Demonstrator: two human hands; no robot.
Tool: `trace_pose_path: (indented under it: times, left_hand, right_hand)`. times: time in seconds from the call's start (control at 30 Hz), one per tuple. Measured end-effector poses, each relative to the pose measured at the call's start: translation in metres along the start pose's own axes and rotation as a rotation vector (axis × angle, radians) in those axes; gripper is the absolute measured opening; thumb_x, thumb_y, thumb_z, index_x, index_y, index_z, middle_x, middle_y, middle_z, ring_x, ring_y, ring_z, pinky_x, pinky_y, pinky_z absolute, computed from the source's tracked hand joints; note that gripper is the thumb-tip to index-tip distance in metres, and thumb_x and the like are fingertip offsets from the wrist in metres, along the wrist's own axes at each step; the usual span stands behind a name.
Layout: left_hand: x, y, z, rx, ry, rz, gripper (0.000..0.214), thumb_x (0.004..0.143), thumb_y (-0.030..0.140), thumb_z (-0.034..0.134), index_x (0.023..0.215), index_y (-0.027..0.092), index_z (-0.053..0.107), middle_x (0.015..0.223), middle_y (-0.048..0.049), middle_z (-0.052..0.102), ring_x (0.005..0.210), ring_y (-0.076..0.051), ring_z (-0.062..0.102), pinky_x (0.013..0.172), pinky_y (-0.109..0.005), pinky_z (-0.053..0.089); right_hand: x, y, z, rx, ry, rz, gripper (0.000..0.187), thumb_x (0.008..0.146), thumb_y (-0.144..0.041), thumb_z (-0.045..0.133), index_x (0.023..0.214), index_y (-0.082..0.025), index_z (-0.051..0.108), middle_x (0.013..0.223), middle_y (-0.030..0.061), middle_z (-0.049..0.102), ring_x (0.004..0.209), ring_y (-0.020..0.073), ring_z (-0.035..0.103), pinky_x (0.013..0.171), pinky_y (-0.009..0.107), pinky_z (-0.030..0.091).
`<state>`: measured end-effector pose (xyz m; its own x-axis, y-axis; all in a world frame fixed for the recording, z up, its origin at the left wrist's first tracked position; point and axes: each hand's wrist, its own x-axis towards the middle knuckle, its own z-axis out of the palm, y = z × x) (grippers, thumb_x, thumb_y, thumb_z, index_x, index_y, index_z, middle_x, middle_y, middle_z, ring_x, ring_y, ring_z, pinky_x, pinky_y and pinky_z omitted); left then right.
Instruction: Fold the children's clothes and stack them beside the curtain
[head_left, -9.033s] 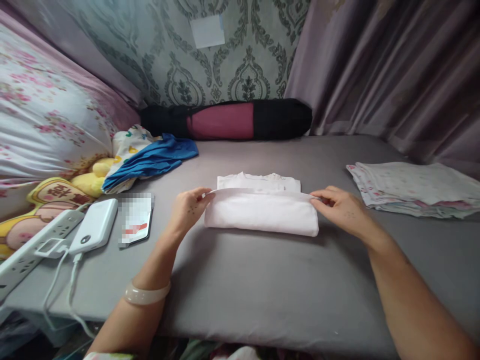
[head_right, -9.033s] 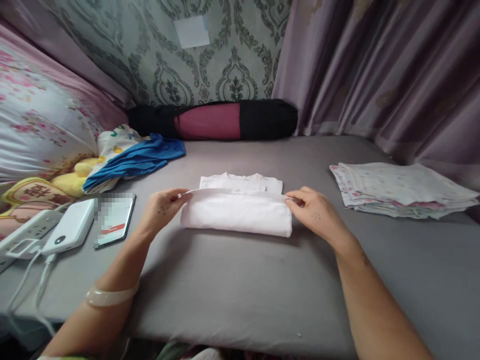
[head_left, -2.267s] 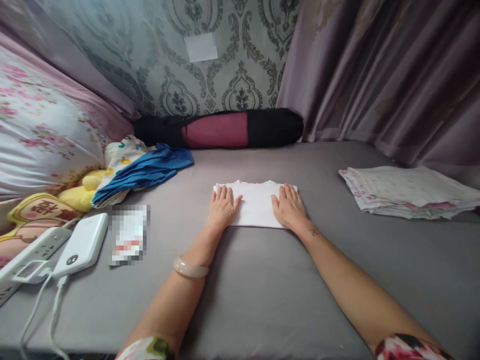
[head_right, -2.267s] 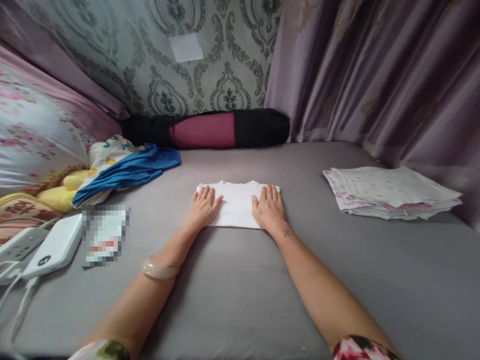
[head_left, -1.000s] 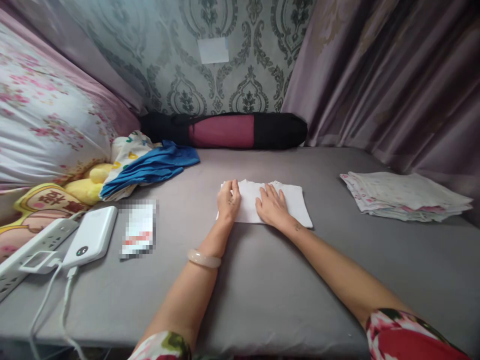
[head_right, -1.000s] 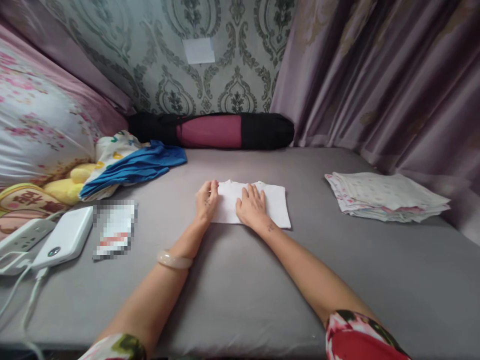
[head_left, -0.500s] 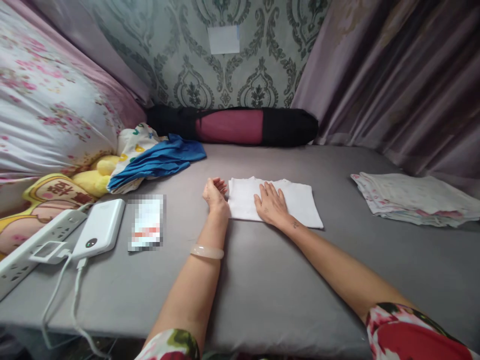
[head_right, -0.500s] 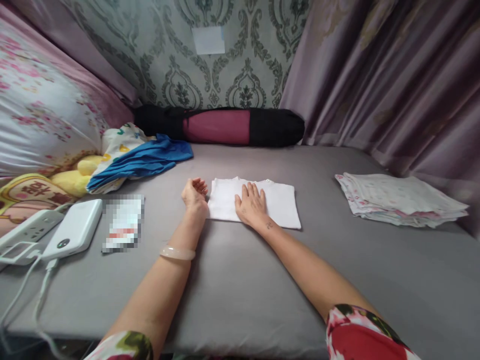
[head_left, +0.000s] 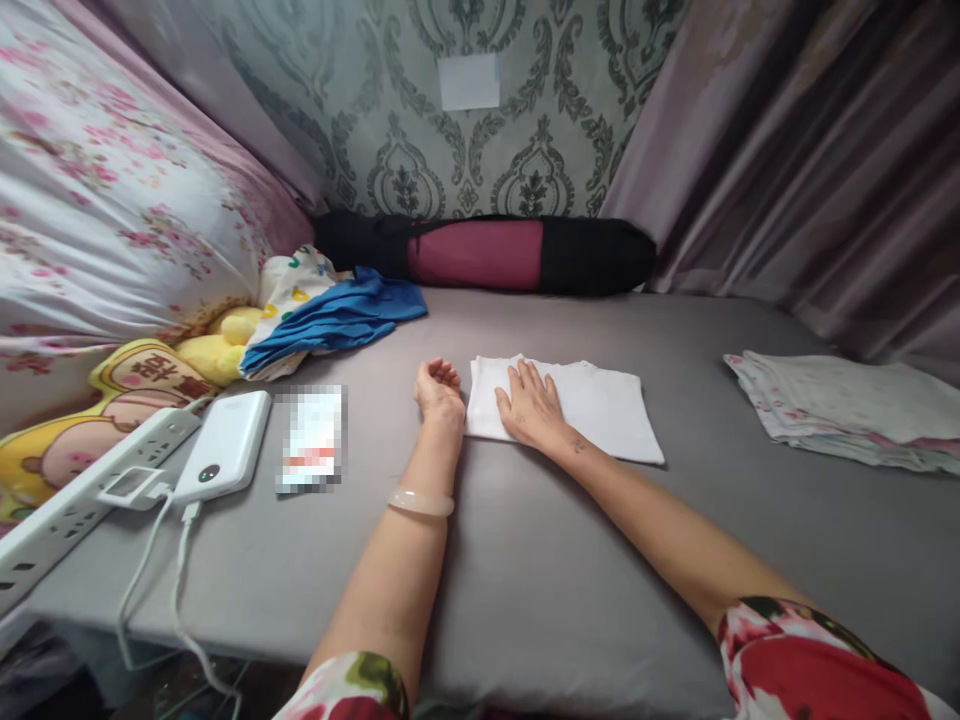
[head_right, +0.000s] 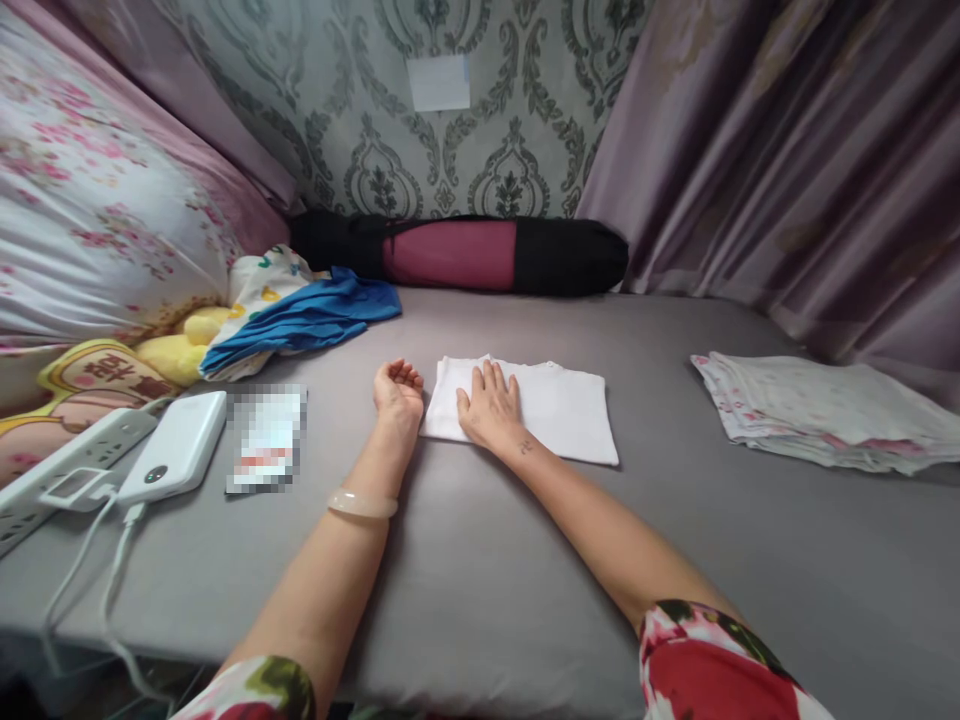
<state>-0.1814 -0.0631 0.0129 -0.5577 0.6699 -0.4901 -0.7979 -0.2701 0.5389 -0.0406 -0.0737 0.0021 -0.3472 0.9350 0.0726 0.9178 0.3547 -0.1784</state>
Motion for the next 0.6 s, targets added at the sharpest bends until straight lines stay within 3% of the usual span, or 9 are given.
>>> trace_pose_path:
  times: [0.3,0.6]
  left_hand:
    - [0.003,0.000,-0.001,-0.028,-0.012,-0.029,0.022,0.085,0.017,0.043,0.065,0.016,0.053,0.056,0.0031,0.051,0.046,-0.006,0.048,0.051,-0.018,0.036]
    - [0.004,0.001,-0.001,-0.008,-0.035,-0.065,0.022,0.085,0.016,0.043,0.065,0.016,0.053,0.054,0.0035,0.052,0.044,-0.005,0.048,0.049,-0.017,0.037]
  right_hand:
    - [0.001,-0.002,0.001,-0.022,-0.017,0.007,0.062,0.097,-0.039,0.027,0.148,-0.004,0.032,0.157,0.0167,0.025,0.145,0.0275,0.018,0.116,0.047,0.011]
    - [0.011,-0.027,0.002,0.026,-0.013,-0.065,0.059,0.098,-0.036,0.025,0.148,-0.005,0.033,0.156,0.0143,0.029,0.144,0.0263,0.021,0.116,0.048,0.013]
